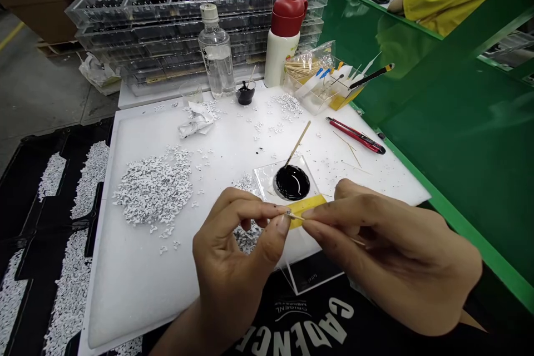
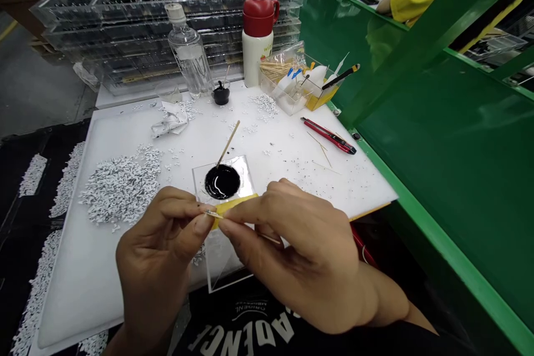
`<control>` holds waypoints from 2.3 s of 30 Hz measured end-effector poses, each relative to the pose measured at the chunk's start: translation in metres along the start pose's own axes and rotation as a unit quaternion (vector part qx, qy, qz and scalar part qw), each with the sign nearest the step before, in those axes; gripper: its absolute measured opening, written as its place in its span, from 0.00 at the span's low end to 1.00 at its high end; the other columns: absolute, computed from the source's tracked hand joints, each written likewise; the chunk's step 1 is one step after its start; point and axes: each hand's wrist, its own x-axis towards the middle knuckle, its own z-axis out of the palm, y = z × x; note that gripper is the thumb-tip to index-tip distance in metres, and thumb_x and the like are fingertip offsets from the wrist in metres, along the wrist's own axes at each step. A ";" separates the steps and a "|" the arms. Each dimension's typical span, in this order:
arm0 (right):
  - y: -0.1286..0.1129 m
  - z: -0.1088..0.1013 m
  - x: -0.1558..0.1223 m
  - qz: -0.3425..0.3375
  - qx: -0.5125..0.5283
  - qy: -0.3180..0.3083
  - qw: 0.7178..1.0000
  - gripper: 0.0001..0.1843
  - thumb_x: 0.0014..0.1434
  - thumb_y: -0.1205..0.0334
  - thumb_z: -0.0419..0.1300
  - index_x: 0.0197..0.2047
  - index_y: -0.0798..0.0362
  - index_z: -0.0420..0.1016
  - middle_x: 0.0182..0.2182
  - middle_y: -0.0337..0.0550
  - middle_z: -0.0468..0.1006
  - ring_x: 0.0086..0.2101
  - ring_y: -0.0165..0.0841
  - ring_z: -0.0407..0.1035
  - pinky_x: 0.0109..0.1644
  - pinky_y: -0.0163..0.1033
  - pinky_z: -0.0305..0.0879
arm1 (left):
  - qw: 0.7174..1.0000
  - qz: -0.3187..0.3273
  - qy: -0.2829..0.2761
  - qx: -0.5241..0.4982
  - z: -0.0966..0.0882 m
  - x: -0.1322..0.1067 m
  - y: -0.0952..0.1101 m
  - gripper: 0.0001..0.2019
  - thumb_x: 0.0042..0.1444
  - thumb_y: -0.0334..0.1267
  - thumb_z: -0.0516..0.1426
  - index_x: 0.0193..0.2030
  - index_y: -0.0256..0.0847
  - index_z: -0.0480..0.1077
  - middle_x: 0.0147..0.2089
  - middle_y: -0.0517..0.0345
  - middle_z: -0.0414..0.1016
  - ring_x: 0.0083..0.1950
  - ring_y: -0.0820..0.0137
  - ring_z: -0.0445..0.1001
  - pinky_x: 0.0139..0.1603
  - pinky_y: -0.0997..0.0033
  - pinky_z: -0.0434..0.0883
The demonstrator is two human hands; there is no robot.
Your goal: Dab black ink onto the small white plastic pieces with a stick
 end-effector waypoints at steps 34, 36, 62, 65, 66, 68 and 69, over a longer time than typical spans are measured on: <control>-0.004 0.002 0.001 0.032 -0.013 0.009 0.999 0.06 0.68 0.71 0.67 0.44 0.50 0.77 0.30 0.29 0.78 0.27 0.21 0.64 0.34 0.33 0.67 | 1.000 0.013 0.003 0.014 0.001 -0.002 -0.001 0.08 0.64 0.27 0.65 0.41 0.48 0.79 0.37 0.67 0.76 0.38 0.77 0.72 0.38 0.79 0.72; -0.004 0.001 0.001 0.038 -0.013 0.011 0.999 0.07 0.68 0.71 0.67 0.43 0.49 0.78 0.30 0.30 0.78 0.27 0.21 0.65 0.34 0.34 0.67 | 1.000 0.016 0.007 0.014 0.001 -0.002 -0.001 0.08 0.64 0.27 0.65 0.41 0.47 0.79 0.36 0.65 0.76 0.38 0.75 0.72 0.37 0.77 0.72; -0.004 0.001 0.002 0.048 -0.012 0.008 0.999 0.06 0.67 0.70 0.68 0.40 0.49 0.79 0.27 0.31 0.77 0.21 0.21 0.58 0.32 0.36 0.68 | 0.999 0.023 0.019 0.034 0.002 -0.001 -0.001 0.08 0.62 0.27 0.66 0.40 0.46 0.80 0.35 0.62 0.76 0.36 0.72 0.73 0.34 0.74 0.74; -0.005 0.001 0.002 0.060 -0.010 0.009 0.998 0.06 0.68 0.71 0.67 0.39 0.50 0.79 0.24 0.30 0.73 0.21 0.21 0.59 0.31 0.35 0.67 | 0.999 0.023 0.012 0.031 0.001 -0.001 -0.001 0.08 0.63 0.27 0.65 0.40 0.46 0.80 0.36 0.62 0.76 0.37 0.73 0.73 0.35 0.74 0.74; -0.005 0.001 0.002 0.063 -0.009 0.010 0.998 0.06 0.68 0.70 0.67 0.40 0.50 0.79 0.23 0.30 0.72 0.21 0.22 0.61 0.30 0.35 0.67 | 0.999 0.023 0.010 0.030 0.001 -0.001 -0.001 0.08 0.63 0.27 0.65 0.40 0.47 0.80 0.36 0.62 0.76 0.37 0.73 0.73 0.35 0.74 0.74; -0.005 0.001 0.003 0.076 -0.006 0.010 0.997 0.04 0.69 0.68 0.67 0.42 0.50 0.80 0.24 0.32 0.74 0.23 0.23 0.65 0.30 0.34 0.66 | 0.999 0.024 0.007 0.031 0.000 -0.001 -0.002 0.08 0.64 0.27 0.65 0.41 0.47 0.80 0.36 0.62 0.76 0.37 0.73 0.73 0.35 0.74 0.74; -0.005 0.001 0.003 0.079 -0.004 0.009 0.997 0.03 0.69 0.68 0.67 0.43 0.50 0.81 0.24 0.32 0.75 0.23 0.22 0.66 0.29 0.33 0.66 | 0.999 0.025 0.005 0.031 0.000 -0.001 -0.002 0.08 0.64 0.27 0.65 0.41 0.47 0.80 0.36 0.62 0.76 0.38 0.73 0.73 0.35 0.75 0.74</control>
